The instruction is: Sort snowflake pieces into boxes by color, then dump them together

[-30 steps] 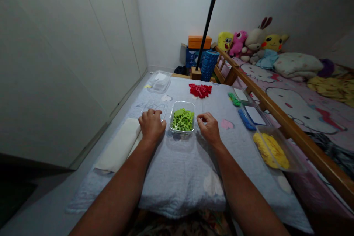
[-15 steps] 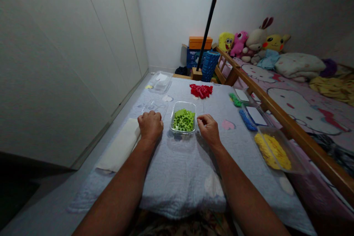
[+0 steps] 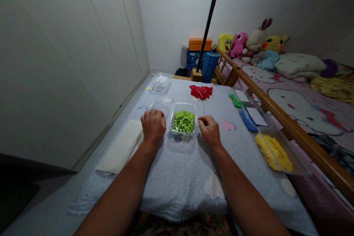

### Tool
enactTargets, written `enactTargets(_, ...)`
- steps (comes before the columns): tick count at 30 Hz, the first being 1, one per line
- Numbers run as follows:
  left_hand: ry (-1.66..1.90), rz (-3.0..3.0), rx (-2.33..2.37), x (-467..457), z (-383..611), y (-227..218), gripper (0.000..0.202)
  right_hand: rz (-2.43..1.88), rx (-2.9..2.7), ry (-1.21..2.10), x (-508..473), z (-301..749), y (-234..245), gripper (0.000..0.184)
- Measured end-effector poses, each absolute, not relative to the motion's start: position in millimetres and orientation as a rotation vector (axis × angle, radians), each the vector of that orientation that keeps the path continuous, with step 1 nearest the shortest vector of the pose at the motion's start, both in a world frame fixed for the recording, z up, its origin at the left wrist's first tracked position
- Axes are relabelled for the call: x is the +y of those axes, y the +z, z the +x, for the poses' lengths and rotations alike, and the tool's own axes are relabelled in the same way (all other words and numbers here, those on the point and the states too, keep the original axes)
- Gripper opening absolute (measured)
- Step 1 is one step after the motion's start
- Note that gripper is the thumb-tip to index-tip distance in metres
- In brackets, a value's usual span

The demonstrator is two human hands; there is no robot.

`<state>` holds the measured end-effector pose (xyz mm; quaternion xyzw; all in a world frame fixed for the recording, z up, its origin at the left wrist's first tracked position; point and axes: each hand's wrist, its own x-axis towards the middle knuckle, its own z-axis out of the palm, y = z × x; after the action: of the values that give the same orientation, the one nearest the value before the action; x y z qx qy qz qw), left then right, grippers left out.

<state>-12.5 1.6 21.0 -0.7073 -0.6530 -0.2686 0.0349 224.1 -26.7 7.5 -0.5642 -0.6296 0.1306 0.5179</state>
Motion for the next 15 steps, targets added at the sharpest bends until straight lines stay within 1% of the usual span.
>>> enactTargets(6, -0.967, -2.217, -1.927, -7.2, -1.1, 28.9, 0.013, -1.347, -1.499, 0.288, -27.6, 225.2, 8.3, 0.014)
enactTargets(9, -1.116, -2.267, -1.846, -7.8, -1.1, 30.4, 0.011, -1.348, -1.495, 0.286, -27.7, 225.8, 7.9, 0.014)
enactTargets(12, -1.362, -2.314, -1.764, -8.4, -3.3, 32.6, 0.009, -1.351, -1.492, 0.287, -28.0, 225.8, 7.8, 0.014)
enactTargets(15, -1.742, -2.340, -1.678, -11.1, -5.4, 37.1, 0.010, -1.342, -1.485, 0.284, -28.2, 225.7, 7.5, 0.014)
